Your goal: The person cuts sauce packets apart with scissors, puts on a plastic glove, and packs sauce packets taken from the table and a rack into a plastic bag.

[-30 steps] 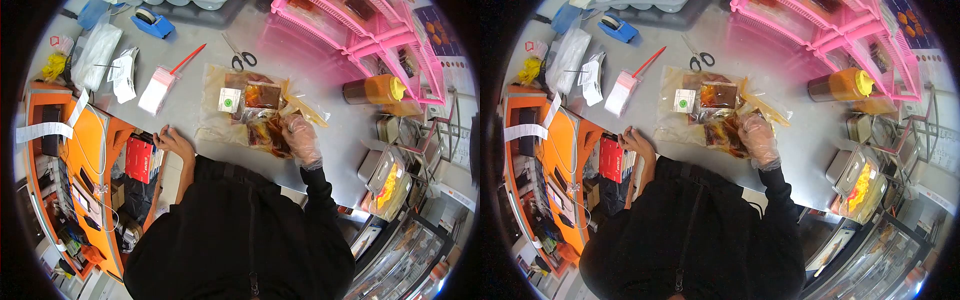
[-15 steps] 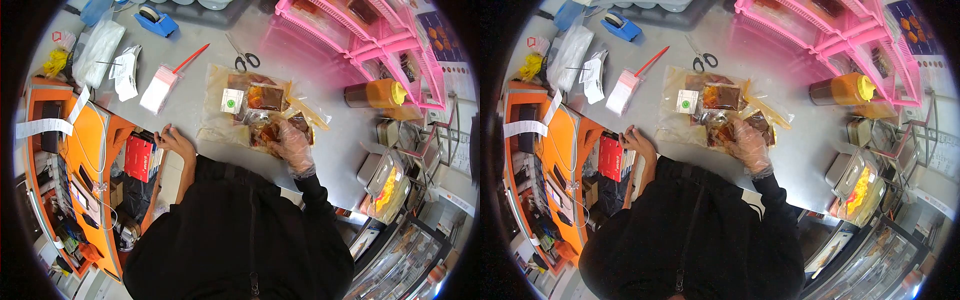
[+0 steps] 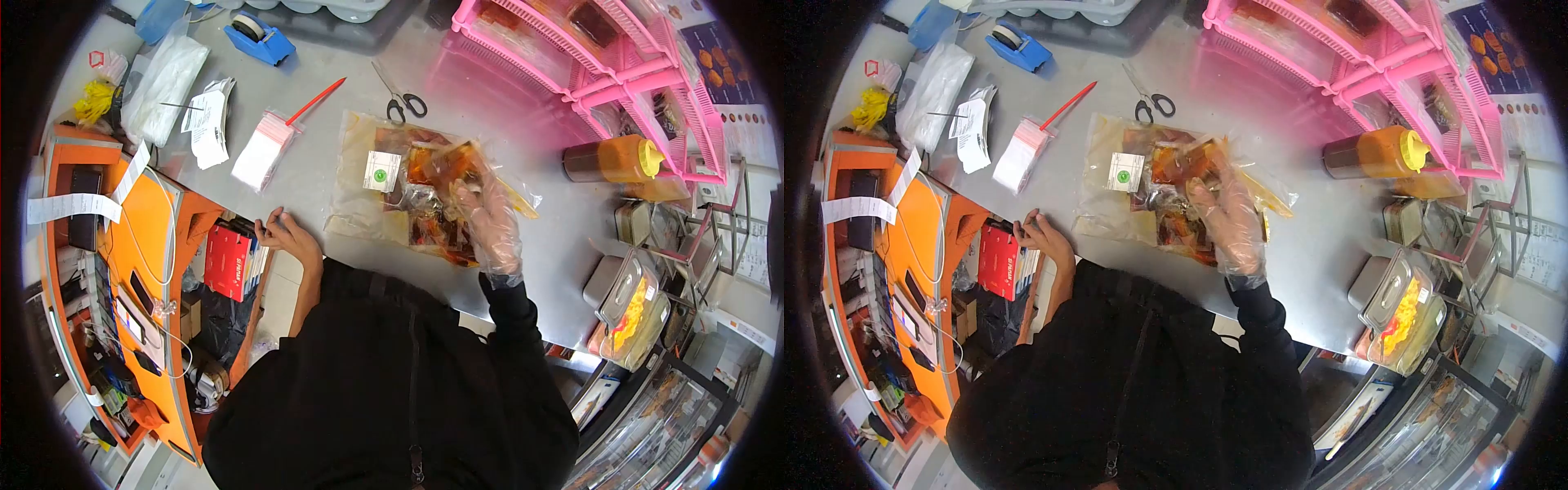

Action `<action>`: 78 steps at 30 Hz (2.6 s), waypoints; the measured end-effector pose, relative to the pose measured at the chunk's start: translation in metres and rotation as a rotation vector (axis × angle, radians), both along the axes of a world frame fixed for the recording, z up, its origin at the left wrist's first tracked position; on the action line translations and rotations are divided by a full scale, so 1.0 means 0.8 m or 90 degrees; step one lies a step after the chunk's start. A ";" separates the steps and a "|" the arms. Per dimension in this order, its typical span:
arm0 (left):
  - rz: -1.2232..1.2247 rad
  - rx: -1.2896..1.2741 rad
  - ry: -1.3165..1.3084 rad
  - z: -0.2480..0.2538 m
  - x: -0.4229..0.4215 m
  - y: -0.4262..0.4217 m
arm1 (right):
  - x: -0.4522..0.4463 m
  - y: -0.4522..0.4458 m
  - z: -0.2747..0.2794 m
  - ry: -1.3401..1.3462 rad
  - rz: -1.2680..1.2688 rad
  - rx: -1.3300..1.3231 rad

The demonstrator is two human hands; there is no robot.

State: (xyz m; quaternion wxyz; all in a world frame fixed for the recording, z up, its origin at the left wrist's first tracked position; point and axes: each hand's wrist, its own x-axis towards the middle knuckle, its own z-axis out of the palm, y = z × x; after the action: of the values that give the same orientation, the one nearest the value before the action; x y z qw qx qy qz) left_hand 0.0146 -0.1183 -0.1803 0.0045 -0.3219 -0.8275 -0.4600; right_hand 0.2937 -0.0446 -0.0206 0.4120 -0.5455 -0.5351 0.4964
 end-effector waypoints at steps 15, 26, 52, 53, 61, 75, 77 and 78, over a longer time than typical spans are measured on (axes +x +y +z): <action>-0.016 0.002 0.008 0.010 0.002 0.000 | -0.004 0.011 -0.005 -0.640 0.104 0.144; 0.010 0.009 0.003 0.010 0.004 0.003 | -0.008 0.052 -0.027 -0.580 0.240 0.317; -0.012 -0.013 0.010 0.001 -0.002 -0.002 | 0.062 -0.027 -0.055 -0.653 0.102 0.060; -0.012 -0.007 0.004 0.001 -0.002 -0.002 | 0.056 -0.037 -0.056 -0.629 0.127 0.028; -0.017 -0.018 0.029 0.001 -0.001 -0.002 | 0.035 -0.056 -0.070 -0.615 0.071 -0.014; 0.004 0.014 0.013 -0.001 0.000 0.000 | 0.060 -0.024 0.030 -0.263 -0.065 -0.059; 0.019 0.047 -0.010 0.003 0.003 0.002 | 0.040 -0.005 0.042 -0.536 -0.078 0.154; 0.010 0.035 -0.002 0.004 0.001 0.002 | 0.027 0.002 0.047 -0.552 -0.096 0.155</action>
State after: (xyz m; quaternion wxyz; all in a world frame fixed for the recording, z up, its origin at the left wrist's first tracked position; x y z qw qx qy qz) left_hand 0.0158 -0.1164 -0.1773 0.0156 -0.3143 -0.8170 -0.4833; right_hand 0.3150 -0.0428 0.0169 0.2460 -0.6880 -0.6713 0.1245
